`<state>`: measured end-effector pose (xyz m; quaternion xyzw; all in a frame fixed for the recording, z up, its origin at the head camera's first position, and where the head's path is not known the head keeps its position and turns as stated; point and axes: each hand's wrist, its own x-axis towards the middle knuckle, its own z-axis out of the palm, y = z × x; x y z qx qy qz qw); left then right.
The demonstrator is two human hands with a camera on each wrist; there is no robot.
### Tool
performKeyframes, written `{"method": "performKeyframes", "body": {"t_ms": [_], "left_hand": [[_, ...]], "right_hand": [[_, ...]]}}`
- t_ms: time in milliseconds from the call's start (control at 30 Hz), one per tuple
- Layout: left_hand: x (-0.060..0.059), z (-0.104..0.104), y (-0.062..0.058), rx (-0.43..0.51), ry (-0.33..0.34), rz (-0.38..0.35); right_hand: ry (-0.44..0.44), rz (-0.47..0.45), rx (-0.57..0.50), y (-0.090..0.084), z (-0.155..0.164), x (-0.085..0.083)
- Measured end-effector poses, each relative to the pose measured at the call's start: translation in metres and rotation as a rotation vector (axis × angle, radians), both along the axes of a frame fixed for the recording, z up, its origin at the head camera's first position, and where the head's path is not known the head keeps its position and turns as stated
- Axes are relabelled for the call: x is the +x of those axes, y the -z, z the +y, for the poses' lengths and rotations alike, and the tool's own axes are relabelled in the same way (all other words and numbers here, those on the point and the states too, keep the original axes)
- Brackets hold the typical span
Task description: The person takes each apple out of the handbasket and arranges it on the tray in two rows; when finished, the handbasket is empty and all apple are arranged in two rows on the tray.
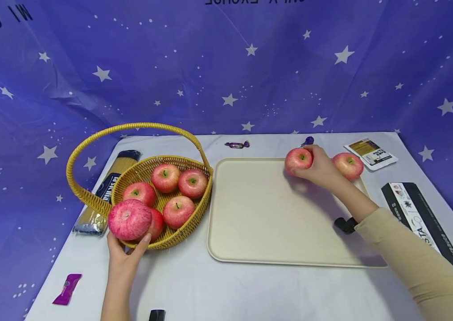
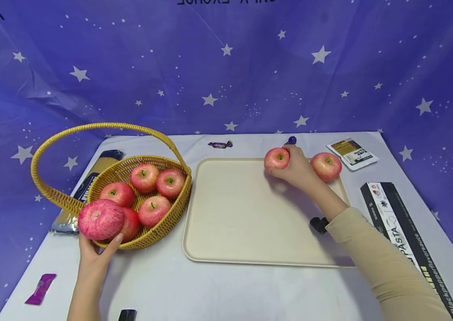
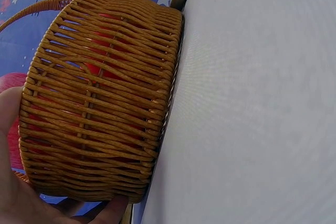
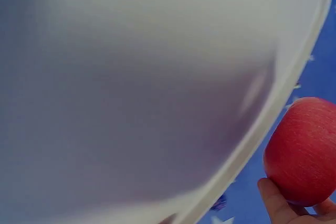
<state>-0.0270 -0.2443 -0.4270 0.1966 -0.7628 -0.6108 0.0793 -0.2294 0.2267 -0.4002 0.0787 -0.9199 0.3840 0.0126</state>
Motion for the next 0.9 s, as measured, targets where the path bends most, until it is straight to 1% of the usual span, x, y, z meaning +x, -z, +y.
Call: {"method": "performKeyframes", "body": {"t_ms": [133,300,467,733,800,900], "left_hand": [[0.000,0.000,0.000,0.004,0.002,0.002],[-0.001,0.000,0.001,-0.003,0.004,0.009],[-0.001,0.000,0.002,-0.004,0.001,0.006],[0.000,0.002,0.000,0.040,-0.011,0.046],[0.001,0.003,-0.001,0.040,-0.015,0.046],[0.001,0.003,-0.001,0.042,-0.015,0.045]], "right_hand": [[0.023,-0.027,0.021,0.007,0.012,-0.004],[0.060,-0.055,0.070,0.012,0.019,-0.006],[0.055,-0.052,0.086,0.014,0.019,-0.007],[0.048,-0.082,0.118,0.009,0.015,-0.009],[0.046,-0.094,0.130,0.007,0.014,-0.009],[0.037,-0.066,0.164,0.005,0.012,-0.007]]}}
